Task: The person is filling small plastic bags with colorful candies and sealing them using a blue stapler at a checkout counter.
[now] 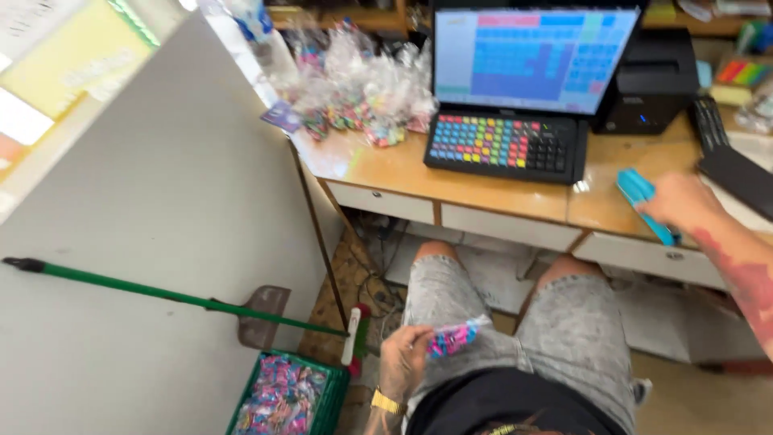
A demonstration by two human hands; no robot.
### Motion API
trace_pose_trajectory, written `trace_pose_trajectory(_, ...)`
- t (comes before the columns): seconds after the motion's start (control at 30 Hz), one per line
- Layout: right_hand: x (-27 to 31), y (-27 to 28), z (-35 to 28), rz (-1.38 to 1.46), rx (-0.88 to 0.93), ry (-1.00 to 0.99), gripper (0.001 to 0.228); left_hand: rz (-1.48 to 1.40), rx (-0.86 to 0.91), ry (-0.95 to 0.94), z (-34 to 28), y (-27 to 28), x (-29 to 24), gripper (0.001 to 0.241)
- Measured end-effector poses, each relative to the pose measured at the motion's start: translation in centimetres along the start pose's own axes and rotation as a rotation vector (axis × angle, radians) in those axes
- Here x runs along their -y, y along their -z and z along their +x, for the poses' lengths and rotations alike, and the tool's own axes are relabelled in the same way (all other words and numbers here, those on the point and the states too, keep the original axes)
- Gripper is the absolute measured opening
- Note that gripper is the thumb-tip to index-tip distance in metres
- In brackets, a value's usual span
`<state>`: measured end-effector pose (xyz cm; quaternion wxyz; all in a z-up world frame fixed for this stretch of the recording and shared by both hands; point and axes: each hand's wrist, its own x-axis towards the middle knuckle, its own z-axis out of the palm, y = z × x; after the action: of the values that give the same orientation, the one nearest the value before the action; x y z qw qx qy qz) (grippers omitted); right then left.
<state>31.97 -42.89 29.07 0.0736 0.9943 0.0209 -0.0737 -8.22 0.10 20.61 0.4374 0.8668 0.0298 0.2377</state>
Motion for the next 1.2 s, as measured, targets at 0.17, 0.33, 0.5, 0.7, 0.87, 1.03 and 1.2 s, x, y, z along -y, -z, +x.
trace_pose_trajectory(0.17,-1.2,-0.7,-1.4,0.382,-0.137,0.01,0.041,-0.009,0.029,0.008,-0.1,0.5,-0.7,0.011)
trace_pose_trajectory(0.33,8.6,0.5,-13.2,1.966,0.243,0.044,0.035,-0.023,0.028,0.035,0.2,0.2,-0.7,0.01)
trace_pose_trajectory(0.5,18.7,2.1,-22.4,1.945,0.458,0.401,0.051,0.013,0.01,0.051,0.0,0.4,-1.6,0.009)
trace_pose_trajectory(0.7,24.6,-0.1,-24.1,0.198,0.032,1.054,0.059,0.008,-0.013,0.027,-0.4,0.0,-0.7,0.01)
trace_pose_trajectory(0.87,25.3,-1.0,-25.0,-0.137,-0.182,1.252,0.028,0.02,0.007,0.11,0.0,-0.1,-1.5,0.01)
trace_pose_trajectory(1.03,25.3,-2.6,-25.7,-0.136,-0.347,1.211,0.025,0.064,-0.018,0.019,-0.2,-0.4,-1.1,0.009)
trace_pose_trajectory(1.2,25.6,-4.5,-25.5,-0.047,-0.397,1.2,0.026,0.063,-0.041,-0.065,-0.1,-0.1,-1.2,0.009)
